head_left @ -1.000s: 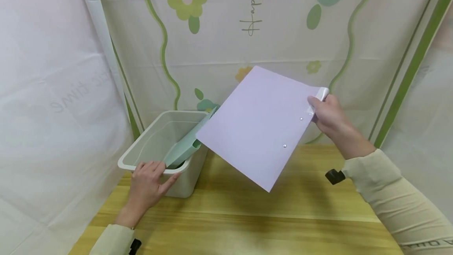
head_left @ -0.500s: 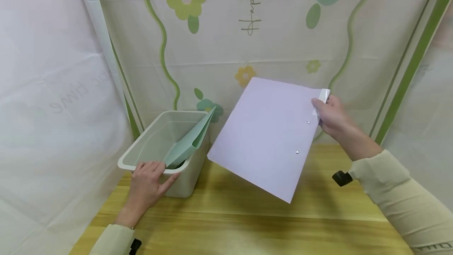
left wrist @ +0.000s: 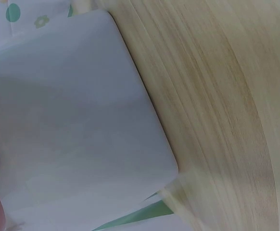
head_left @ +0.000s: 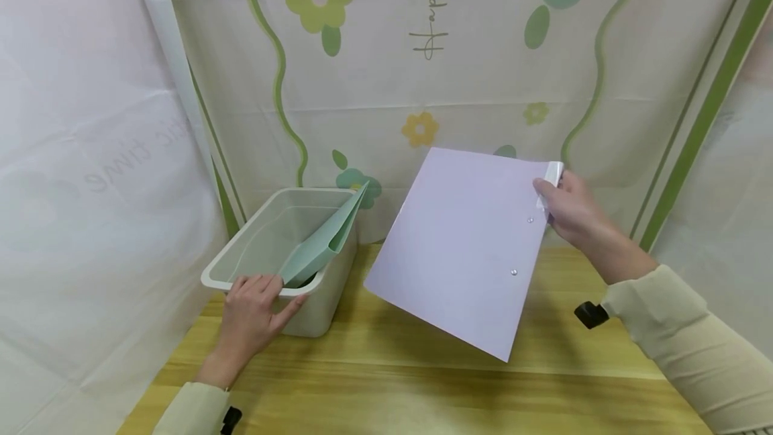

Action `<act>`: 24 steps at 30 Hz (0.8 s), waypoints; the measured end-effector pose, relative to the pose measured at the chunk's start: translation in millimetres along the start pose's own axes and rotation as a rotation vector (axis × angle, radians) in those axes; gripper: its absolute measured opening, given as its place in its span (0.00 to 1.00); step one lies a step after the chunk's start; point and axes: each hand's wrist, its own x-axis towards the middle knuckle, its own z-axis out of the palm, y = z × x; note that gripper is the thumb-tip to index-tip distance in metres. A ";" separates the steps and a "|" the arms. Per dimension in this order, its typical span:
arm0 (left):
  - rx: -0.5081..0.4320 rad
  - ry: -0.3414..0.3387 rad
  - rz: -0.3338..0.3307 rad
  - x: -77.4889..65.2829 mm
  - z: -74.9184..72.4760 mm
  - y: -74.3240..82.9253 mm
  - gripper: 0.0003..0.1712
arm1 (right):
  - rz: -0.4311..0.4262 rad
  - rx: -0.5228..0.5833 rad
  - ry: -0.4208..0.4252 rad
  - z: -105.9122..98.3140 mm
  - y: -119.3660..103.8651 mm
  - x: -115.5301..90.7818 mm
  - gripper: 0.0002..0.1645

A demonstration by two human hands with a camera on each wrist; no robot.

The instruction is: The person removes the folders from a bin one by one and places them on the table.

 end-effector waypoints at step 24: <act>0.009 0.004 -0.002 -1.2 0.5 2.2 0.36 | 0.041 -0.057 -0.036 13.7 32.2 0.3 0.38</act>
